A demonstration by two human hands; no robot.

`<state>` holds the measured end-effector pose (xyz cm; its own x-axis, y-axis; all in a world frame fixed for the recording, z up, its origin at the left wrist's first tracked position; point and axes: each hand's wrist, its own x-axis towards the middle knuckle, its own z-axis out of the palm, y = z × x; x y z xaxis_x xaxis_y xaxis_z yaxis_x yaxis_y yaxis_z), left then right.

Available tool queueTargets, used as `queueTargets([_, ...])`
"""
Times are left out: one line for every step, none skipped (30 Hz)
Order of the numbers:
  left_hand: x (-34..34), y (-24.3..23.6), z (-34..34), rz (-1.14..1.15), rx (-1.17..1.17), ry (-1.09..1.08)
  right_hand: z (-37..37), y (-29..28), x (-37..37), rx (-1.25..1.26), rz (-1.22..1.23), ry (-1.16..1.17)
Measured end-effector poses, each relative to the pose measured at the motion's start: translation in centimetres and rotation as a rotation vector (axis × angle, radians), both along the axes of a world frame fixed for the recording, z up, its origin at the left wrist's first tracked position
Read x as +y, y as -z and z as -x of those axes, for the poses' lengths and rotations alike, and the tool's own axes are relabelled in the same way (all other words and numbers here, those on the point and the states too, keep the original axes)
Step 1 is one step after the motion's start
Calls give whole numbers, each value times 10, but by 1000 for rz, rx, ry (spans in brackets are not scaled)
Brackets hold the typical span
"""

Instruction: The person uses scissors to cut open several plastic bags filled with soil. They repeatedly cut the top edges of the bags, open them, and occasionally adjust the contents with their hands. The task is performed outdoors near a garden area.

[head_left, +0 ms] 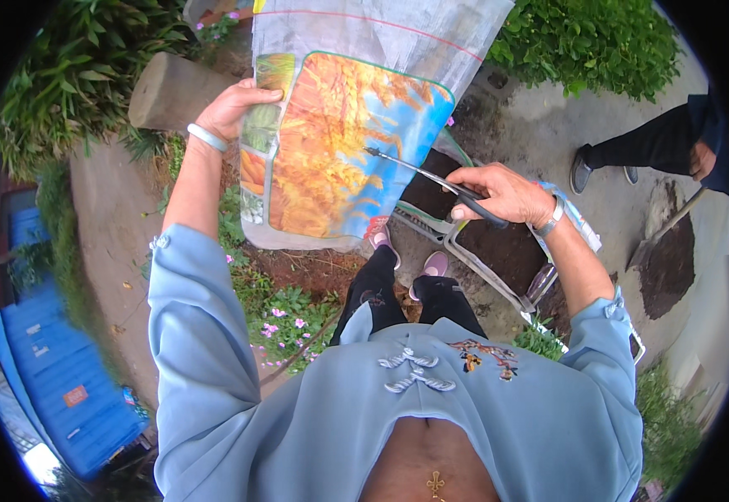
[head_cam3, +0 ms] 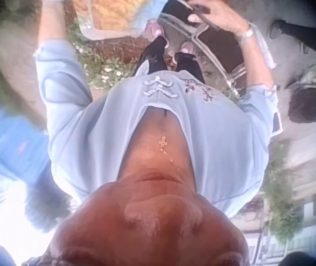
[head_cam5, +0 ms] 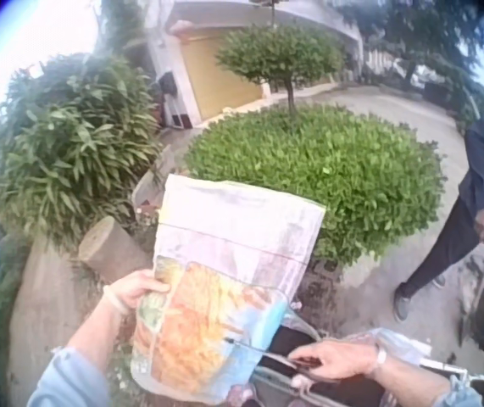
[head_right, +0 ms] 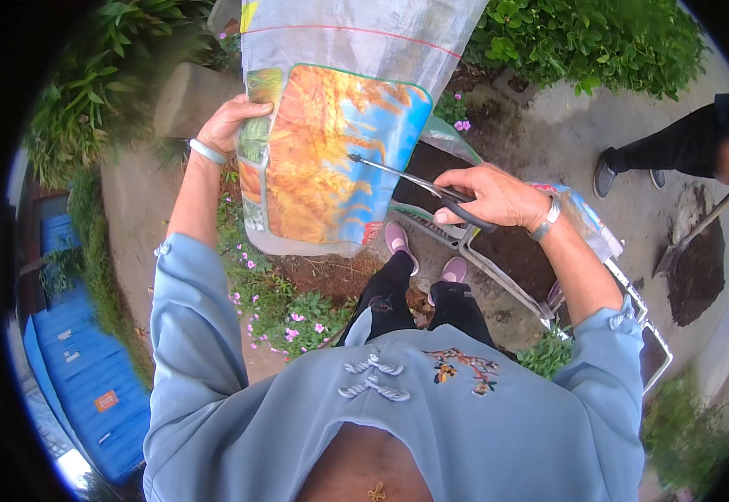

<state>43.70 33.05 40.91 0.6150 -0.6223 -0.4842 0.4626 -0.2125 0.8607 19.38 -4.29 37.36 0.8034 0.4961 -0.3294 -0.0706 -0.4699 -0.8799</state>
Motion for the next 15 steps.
queueTargets([2, 1, -1, 0, -5, 5, 1, -1, -1, 50, -23, 17])
queueTargets([5, 2, -1, -3, -9, 7, 4, -2, -1, 90, -84, 39])
queueTargets([8, 3, 0, 8, -13, -32, 7, -4, 0, 130, -145, 60])
queueTargets([12, 4, 1, 18, -18, -73, 9, -5, 0, 171, -207, 80])
queueTargets([9, 1, 5, 33, -17, -109, 11, -5, -1, 220, -217, 99])
queueTargets([10, -1, 13, 120, -3, -136, 13, -5, -2, 269, -226, 117])
queueTargets([12, -3, 25, 208, 10, -164, 15, -5, -3, 319, -236, 135])
queueTargets([13, -8, 40, 297, 26, -188, 21, -4, -2, 298, -275, 163])
queueTargets([24, -3, 50, 257, 35, -164, 24, -2, 0, 320, -288, 171])
queueTargets([41, 10, 59, 217, 45, -140, 27, 0, 0, 342, -301, 180])
queueTargets([58, 22, 67, 174, 54, -116, 27, 2, 3, 364, -317, 188])
queueTargets([70, 31, 73, 119, 59, -116, 24, 3, 7, 376, -334, 175])
queueTargets([82, 41, 77, 64, 65, -115, 21, 5, 11, 389, -351, 161])
queueTargets([78, 47, 83, 88, 47, -168, 18, 6, 13, 406, -359, 153])
queueTargets([76, 50, 83, 102, 50, -157, 14, 9, 15, 383, -361, 132])
